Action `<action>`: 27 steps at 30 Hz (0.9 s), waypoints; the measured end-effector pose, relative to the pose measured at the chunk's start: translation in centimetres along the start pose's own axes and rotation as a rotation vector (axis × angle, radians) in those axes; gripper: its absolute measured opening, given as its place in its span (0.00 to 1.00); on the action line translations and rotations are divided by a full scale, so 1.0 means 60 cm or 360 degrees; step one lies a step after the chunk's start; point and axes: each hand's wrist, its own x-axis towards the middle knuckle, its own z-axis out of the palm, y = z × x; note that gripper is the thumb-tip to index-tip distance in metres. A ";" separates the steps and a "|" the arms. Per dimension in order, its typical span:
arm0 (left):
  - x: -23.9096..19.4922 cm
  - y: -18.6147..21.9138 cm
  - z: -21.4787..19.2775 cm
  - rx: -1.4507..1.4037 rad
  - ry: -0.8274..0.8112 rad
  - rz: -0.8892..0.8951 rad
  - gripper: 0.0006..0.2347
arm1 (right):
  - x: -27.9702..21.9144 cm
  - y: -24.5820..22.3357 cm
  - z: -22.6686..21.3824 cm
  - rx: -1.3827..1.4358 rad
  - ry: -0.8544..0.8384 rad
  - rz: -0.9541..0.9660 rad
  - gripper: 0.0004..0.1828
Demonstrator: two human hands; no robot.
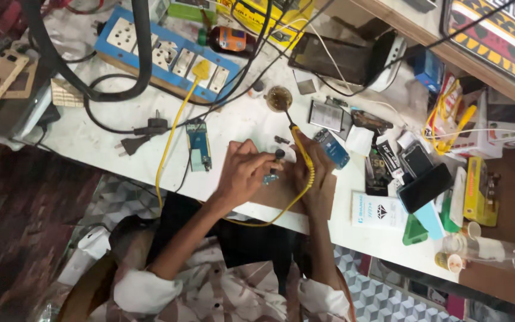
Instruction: The person uses a soldering iron and solder wire to attach components to a small circuit board. They repeatedly heat joints and apply solder while holding the board steady on a wooden mat.
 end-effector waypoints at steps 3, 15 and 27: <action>-0.003 -0.003 0.004 -0.0015 -0.0012 -0.0013 0.08 | -0.010 0.021 0.007 -0.0085 -0.0232 0.0378 0.21; -0.019 0.005 0.014 0.0088 0.0053 -0.0011 0.06 | -0.062 0.081 -0.009 0.0504 0.0615 0.0546 0.16; -0.025 -0.039 0.029 -0.0218 0.0036 -0.0194 0.07 | -0.176 0.130 -0.065 0.0641 0.1718 0.1601 0.20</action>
